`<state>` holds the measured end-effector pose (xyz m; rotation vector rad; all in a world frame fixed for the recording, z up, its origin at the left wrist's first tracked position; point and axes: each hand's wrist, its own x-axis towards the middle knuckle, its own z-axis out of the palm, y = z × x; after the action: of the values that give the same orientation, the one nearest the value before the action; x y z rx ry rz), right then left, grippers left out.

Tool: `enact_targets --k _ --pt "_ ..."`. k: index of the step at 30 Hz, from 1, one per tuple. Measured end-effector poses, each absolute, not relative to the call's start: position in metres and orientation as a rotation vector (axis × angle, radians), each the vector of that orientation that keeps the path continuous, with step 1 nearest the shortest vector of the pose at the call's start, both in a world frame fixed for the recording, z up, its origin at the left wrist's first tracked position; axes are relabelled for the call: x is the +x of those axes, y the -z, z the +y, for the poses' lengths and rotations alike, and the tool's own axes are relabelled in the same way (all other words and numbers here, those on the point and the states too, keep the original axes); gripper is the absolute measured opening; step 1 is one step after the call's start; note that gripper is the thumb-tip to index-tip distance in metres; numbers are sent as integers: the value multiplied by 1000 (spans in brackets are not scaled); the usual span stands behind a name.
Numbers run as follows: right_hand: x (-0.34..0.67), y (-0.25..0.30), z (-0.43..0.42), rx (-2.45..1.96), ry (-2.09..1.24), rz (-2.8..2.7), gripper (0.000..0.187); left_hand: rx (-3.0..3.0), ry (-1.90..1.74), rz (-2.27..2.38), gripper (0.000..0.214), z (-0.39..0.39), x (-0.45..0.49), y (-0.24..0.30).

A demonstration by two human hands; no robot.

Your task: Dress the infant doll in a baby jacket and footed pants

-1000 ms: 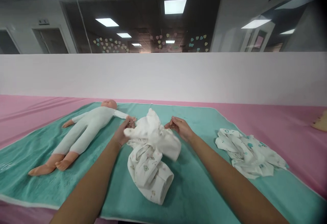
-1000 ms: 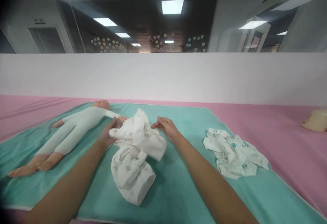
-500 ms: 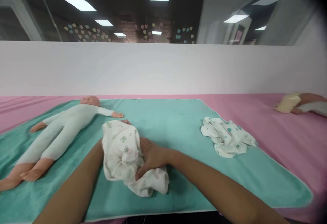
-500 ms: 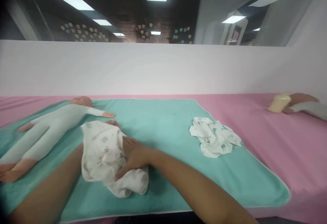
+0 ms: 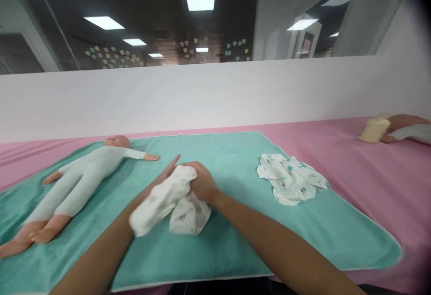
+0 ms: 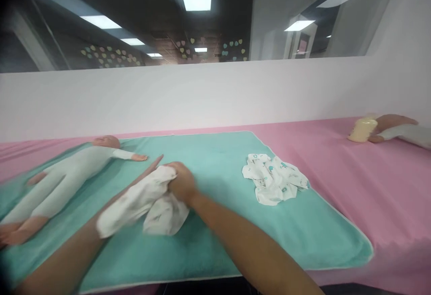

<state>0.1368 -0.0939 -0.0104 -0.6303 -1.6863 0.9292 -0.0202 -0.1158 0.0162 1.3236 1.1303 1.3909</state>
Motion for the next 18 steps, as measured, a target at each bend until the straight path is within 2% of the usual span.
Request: enact_targets --k 2,5,7,12,14,18 --pt "147 9 -84 -620 -1148 -1393 25 1474 -1181 1046 90 -122 -4 -13" --pt "156 8 -80 -479 -1407 -1239 29 1615 -1279 1216 104 -128 14 -4" --pt "161 3 -85 -378 -1524 -1263 33 1669 -1375 1332 98 -135 22 -2" --pt "167 -18 -107 -65 -2002 -1248 35 1724 -1555 1453 62 -175 23 -12" --pt "166 -20 -112 4 -2096 -1255 34 1793 -1573 1515 51 -198 13 -17" --pt "160 -2 -113 -138 -2167 -1399 29 1863 -1636 1785 47 -268 -37 -25"
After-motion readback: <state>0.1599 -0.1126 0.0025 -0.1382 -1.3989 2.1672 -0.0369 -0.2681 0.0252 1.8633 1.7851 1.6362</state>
